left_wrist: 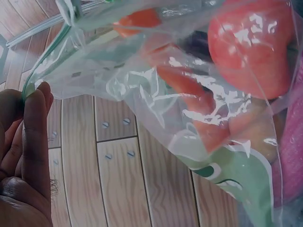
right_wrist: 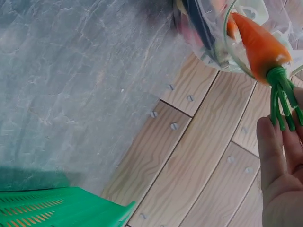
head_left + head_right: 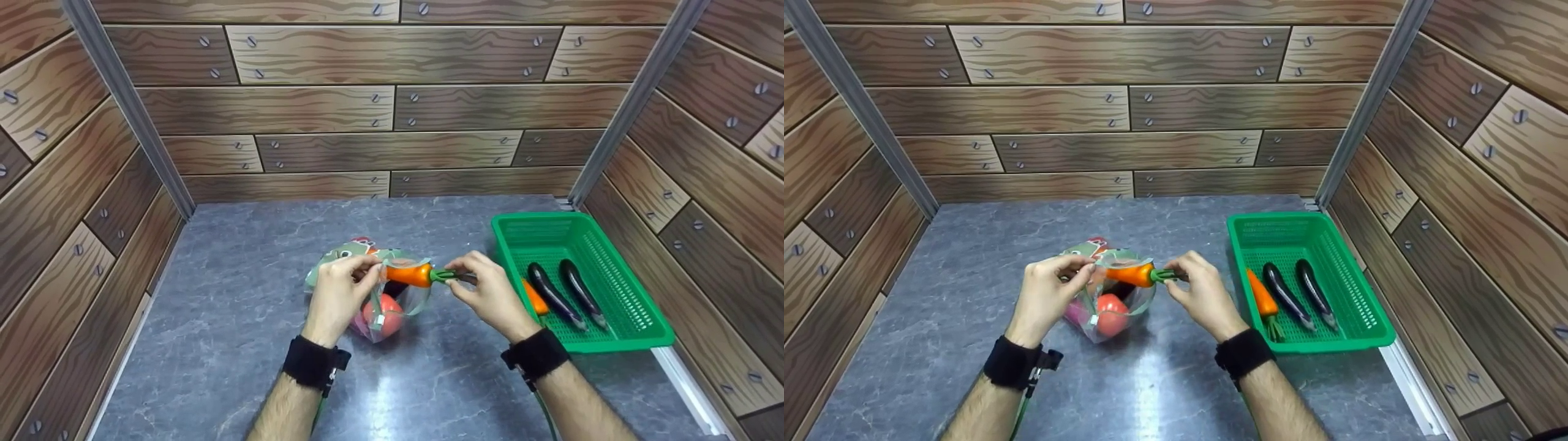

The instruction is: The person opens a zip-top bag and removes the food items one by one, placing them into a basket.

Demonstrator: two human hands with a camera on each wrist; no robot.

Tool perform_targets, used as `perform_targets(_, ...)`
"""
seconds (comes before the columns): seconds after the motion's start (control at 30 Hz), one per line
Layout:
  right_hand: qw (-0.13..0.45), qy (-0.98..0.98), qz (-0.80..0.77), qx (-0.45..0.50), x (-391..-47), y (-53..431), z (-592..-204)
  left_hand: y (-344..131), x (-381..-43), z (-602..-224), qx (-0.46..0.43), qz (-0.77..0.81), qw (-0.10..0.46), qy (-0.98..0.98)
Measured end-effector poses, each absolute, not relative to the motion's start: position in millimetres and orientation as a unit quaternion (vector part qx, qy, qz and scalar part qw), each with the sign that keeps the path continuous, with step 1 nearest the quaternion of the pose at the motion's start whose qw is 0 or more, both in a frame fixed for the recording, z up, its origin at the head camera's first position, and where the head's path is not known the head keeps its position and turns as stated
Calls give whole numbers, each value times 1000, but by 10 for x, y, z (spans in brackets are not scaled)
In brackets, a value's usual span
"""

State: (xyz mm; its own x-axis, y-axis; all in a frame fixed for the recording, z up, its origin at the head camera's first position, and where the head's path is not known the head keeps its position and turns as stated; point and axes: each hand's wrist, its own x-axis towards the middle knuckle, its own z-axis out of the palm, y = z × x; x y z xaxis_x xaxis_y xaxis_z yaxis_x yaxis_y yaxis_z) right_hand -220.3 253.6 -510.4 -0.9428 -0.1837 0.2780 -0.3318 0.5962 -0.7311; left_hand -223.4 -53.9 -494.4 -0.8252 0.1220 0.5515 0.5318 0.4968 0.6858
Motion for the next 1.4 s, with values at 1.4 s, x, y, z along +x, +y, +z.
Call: perform_targets(1.4, 187, -868, 437, 142, -2007, 3311, -4476, -602, -2292, -4817, -188, -471, 236, -829)
